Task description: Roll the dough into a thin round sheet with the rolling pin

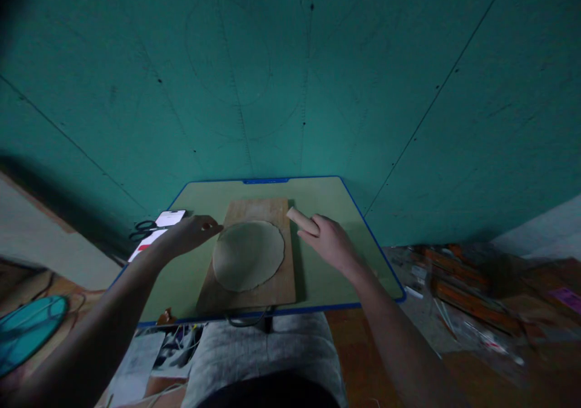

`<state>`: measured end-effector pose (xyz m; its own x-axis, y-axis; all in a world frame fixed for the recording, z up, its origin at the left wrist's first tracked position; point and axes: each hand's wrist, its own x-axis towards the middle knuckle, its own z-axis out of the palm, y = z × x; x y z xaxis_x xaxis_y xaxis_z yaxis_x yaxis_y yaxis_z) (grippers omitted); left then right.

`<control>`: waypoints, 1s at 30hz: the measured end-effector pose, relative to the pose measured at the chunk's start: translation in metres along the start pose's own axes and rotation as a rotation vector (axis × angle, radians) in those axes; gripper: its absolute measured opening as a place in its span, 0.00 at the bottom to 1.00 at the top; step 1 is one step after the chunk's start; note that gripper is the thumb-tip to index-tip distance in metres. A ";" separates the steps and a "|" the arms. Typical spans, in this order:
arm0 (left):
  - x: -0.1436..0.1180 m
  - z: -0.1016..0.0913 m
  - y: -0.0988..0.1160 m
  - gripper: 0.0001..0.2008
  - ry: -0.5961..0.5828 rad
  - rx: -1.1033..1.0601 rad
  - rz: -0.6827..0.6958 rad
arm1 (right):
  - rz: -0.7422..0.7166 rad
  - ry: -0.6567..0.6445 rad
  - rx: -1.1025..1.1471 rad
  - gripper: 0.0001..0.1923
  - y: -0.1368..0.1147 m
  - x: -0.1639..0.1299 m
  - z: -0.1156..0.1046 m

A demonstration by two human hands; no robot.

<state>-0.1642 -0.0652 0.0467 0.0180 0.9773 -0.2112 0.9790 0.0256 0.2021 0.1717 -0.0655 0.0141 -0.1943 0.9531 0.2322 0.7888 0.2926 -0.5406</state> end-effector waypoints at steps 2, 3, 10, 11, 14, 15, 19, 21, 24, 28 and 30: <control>-0.001 0.009 -0.008 0.24 -0.057 0.003 -0.055 | 0.021 -0.115 0.084 0.10 -0.019 0.020 0.011; 0.000 0.014 -0.010 0.25 -0.085 -0.003 -0.076 | 0.050 -0.185 0.123 0.09 -0.028 0.031 0.018; 0.012 0.040 -0.007 0.28 -0.244 -0.074 -0.131 | 0.221 -0.457 0.138 0.08 -0.063 0.076 0.065; 0.011 0.041 -0.006 0.27 -0.236 -0.080 -0.133 | 0.233 -0.465 0.131 0.09 -0.065 0.078 0.069; 0.007 0.039 -0.003 0.20 -0.191 -0.103 -0.131 | 0.281 -0.483 0.107 0.14 -0.068 0.079 0.071; 0.005 0.037 -0.001 0.18 -0.176 -0.115 -0.124 | 0.299 -0.487 0.101 0.15 -0.069 0.080 0.069; 0.000 0.033 0.002 0.16 -0.089 -0.178 -0.094 | 0.352 -0.494 0.093 0.18 -0.071 0.085 0.061; -0.001 0.033 0.002 0.17 -0.049 -0.221 -0.092 | 0.365 -0.496 0.095 0.17 -0.070 0.088 0.058; 0.001 0.036 0.001 0.16 -0.037 -0.289 -0.082 | 0.371 -0.511 0.101 0.15 -0.068 0.091 0.056; 0.003 0.037 0.001 0.13 0.018 -0.308 -0.031 | 0.349 -0.540 0.142 0.16 -0.063 0.089 0.052; 0.004 0.035 0.002 0.13 0.059 -0.292 0.008 | 0.338 -0.549 0.178 0.17 -0.061 0.085 0.047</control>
<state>-0.1552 -0.0682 0.0128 0.0053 0.9880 -0.1544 0.8791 0.0690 0.4716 0.0793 0.0012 0.0289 -0.2588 0.8822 -0.3933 0.7595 -0.0657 -0.6472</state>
